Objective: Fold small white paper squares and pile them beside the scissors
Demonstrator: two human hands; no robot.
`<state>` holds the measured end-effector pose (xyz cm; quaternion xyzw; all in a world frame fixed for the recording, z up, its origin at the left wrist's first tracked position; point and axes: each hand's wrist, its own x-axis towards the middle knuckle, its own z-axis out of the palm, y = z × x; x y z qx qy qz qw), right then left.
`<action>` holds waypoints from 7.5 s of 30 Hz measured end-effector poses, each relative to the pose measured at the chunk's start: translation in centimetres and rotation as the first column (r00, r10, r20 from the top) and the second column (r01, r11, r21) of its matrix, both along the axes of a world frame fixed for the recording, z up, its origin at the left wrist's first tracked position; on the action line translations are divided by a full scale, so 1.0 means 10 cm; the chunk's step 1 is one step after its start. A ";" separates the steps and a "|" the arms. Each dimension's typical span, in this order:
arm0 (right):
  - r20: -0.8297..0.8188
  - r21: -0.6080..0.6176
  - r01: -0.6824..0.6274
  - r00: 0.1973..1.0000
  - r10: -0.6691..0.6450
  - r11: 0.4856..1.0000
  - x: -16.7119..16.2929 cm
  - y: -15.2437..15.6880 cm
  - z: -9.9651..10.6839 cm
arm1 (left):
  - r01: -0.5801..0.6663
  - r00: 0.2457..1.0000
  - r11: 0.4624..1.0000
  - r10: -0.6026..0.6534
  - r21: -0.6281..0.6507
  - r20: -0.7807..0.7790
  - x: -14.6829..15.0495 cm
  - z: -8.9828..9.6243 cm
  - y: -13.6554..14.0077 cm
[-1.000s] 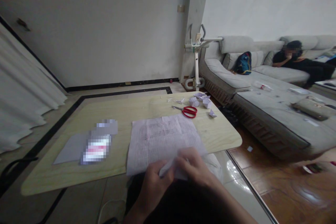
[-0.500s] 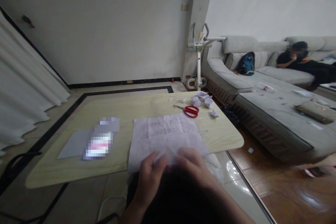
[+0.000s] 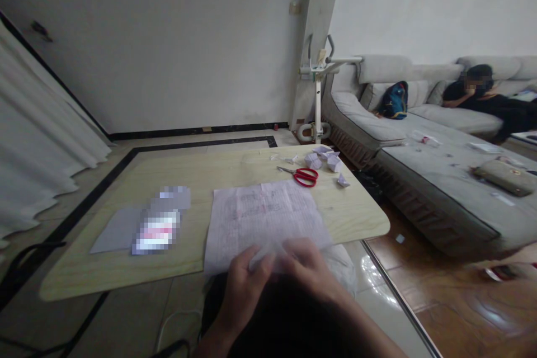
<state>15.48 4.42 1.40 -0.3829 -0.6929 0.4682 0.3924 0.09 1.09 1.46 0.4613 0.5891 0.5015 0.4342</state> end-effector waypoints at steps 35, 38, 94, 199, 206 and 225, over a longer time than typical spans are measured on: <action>-0.040 -0.040 -0.072 0.997 0.070 0.997 -0.02 -0.04 0.08 | 0.120 0.992 0.987 -0.115 0.105 -0.055 0.00 0.02 -0.05; -0.044 -0.042 -0.095 0.995 0.093 0.995 -0.02 -0.04 0.07 | 0.110 0.992 0.987 -0.102 0.118 -0.073 -0.01 0.02 -0.05; 0.069 0.049 -0.156 0.986 0.152 0.987 0.10 -0.07 0.09 | 0.472 0.871 0.875 -0.444 0.110 -0.210 -0.13 -0.06 -0.04; -0.032 -0.094 -0.425 0.905 0.424 0.900 0.18 -0.07 0.08 | 0.620 0.749 0.771 -0.524 0.148 -0.407 -0.32 0.12 0.06; -0.104 -0.126 -0.427 0.904 0.416 0.896 0.15 -0.06 0.06 | 0.637 0.731 0.771 -0.594 0.022 -0.336 -0.31 0.09 0.09; -0.060 -0.304 0.043 0.996 -0.064 0.952 0.10 -0.13 0.09 | 0.534 0.786 0.840 -0.452 0.095 -0.422 -0.34 0.03 0.11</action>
